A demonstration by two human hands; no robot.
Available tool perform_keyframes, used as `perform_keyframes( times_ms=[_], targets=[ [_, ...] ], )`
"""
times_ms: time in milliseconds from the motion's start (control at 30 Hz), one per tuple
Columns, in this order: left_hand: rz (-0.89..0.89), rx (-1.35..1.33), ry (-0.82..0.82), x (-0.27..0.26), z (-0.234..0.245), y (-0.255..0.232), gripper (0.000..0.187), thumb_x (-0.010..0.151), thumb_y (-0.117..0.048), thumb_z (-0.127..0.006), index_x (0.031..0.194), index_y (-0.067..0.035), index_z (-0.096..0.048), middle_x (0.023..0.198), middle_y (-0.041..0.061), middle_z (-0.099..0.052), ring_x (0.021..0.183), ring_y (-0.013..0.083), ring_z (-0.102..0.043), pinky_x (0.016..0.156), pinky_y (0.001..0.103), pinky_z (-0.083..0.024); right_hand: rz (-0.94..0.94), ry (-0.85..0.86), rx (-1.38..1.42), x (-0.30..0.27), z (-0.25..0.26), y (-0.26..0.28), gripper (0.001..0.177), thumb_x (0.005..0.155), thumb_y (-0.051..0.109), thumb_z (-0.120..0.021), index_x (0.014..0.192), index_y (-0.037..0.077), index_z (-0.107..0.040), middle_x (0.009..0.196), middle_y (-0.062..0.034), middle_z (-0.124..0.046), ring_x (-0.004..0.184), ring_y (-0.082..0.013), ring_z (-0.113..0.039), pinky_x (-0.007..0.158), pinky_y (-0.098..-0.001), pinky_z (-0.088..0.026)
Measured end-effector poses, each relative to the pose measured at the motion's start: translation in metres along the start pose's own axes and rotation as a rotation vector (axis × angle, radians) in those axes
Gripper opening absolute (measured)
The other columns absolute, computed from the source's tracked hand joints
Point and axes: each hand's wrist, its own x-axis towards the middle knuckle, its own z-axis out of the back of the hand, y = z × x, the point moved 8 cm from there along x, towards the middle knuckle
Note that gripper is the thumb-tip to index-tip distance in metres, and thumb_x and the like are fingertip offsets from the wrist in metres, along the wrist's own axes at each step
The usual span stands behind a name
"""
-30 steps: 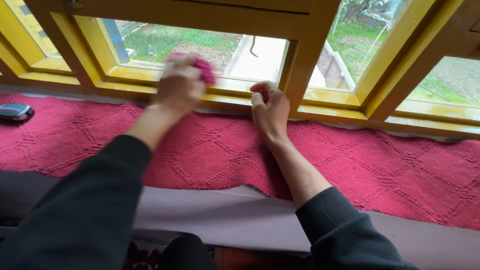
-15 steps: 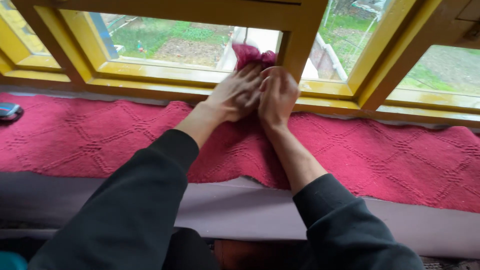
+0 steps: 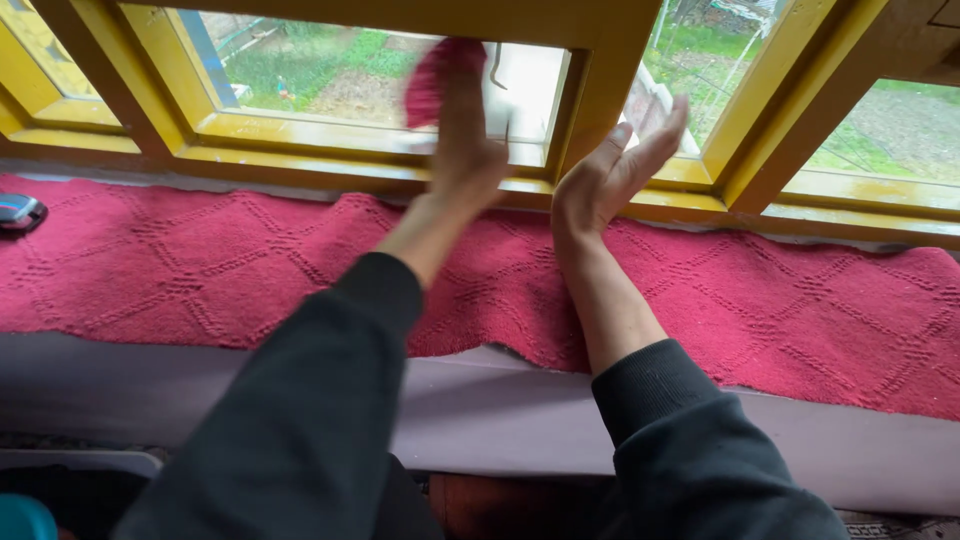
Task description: The person wipes the lower and upper panes of a yellow-framed window using a pink cloth. They clean the glass and frame sections methodically, moving from the bottom sill upward to the top pane.
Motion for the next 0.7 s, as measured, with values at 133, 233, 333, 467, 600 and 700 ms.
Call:
perform_keyframes(
  times_ms=[133, 233, 333, 467, 600, 700],
  targets=[
    [-0.237, 0.315, 0.356, -0.013, -0.060, -0.014, 0.064, 0.111, -0.035, -0.027, 0.159, 0.007, -0.020, 0.168, 0.025, -0.020, 0.158, 0.0371, -0.013, 0.133, 0.044, -0.012, -0.033, 0.108, 0.008, -0.004, -0.012, -0.016, 0.055, 0.106, 0.019, -0.039, 0.159, 0.007, -0.029, 0.168, -0.0178, -0.033, 0.159, -0.0310, -0.028, 0.135, -0.0423, -0.017],
    [-0.270, 0.510, 0.360, -0.015, -0.010, -0.001, 0.059, 0.110, -0.041, -0.047, 0.162, -0.019, -0.030, 0.168, 0.013, -0.026, 0.156, 0.0254, -0.018, 0.123, 0.052, -0.029, -0.115, 0.225, 0.045, -0.011, -0.022, -0.014, 0.057, 0.112, 0.038, -0.033, 0.162, 0.014, -0.022, 0.171, -0.0159, -0.028, 0.161, -0.0271, -0.027, 0.131, -0.0384, -0.022],
    [0.140, 0.309, 0.040, -0.009, 0.048, 0.059, 0.100, 0.083, -0.003, -0.069, 0.163, -0.013, -0.010, 0.172, 0.007, -0.028, 0.148, 0.0383, -0.044, 0.092, 0.046, -0.056, -0.210, 0.279, -0.009, -0.015, -0.019, -0.001, 0.057, 0.109, 0.040, -0.030, 0.160, 0.016, -0.026, 0.169, -0.0131, -0.034, 0.158, -0.0300, -0.031, 0.127, -0.0398, -0.029],
    [0.452, 0.436, -0.111, 0.007, 0.040, 0.098, 0.076, 0.110, -0.046, -0.040, 0.164, -0.005, -0.007, 0.173, 0.016, -0.007, 0.161, 0.0304, -0.006, 0.132, 0.042, -0.004, -0.257, 0.314, -0.024, -0.016, -0.021, 0.000, 0.063, 0.108, 0.051, -0.026, 0.162, 0.019, -0.021, 0.172, -0.0104, -0.025, 0.161, -0.0312, -0.025, 0.129, -0.0434, -0.024],
    [0.234, 0.161, 0.244, 0.008, -0.079, 0.040, 0.059, 0.088, -0.017, -0.055, 0.146, -0.006, -0.046, 0.141, 0.023, -0.054, 0.124, 0.0418, -0.055, 0.100, 0.052, -0.043, -0.234, 0.301, -0.053, -0.013, -0.024, -0.021, 0.063, 0.108, 0.050, -0.029, 0.161, 0.017, -0.024, 0.171, -0.0109, -0.029, 0.160, -0.0275, -0.026, 0.128, -0.0382, -0.021],
    [-0.234, 0.454, 0.252, -0.004, -0.066, -0.013, 0.064, 0.112, -0.046, -0.034, 0.165, -0.013, -0.022, 0.172, 0.010, -0.020, 0.160, 0.0259, -0.013, 0.124, 0.059, -0.033, -0.184, 0.323, 0.001, -0.012, -0.023, -0.017, 0.063, 0.109, 0.047, -0.029, 0.161, 0.011, -0.023, 0.170, -0.0147, -0.029, 0.160, -0.0278, -0.025, 0.130, -0.0372, -0.020]
  ],
)
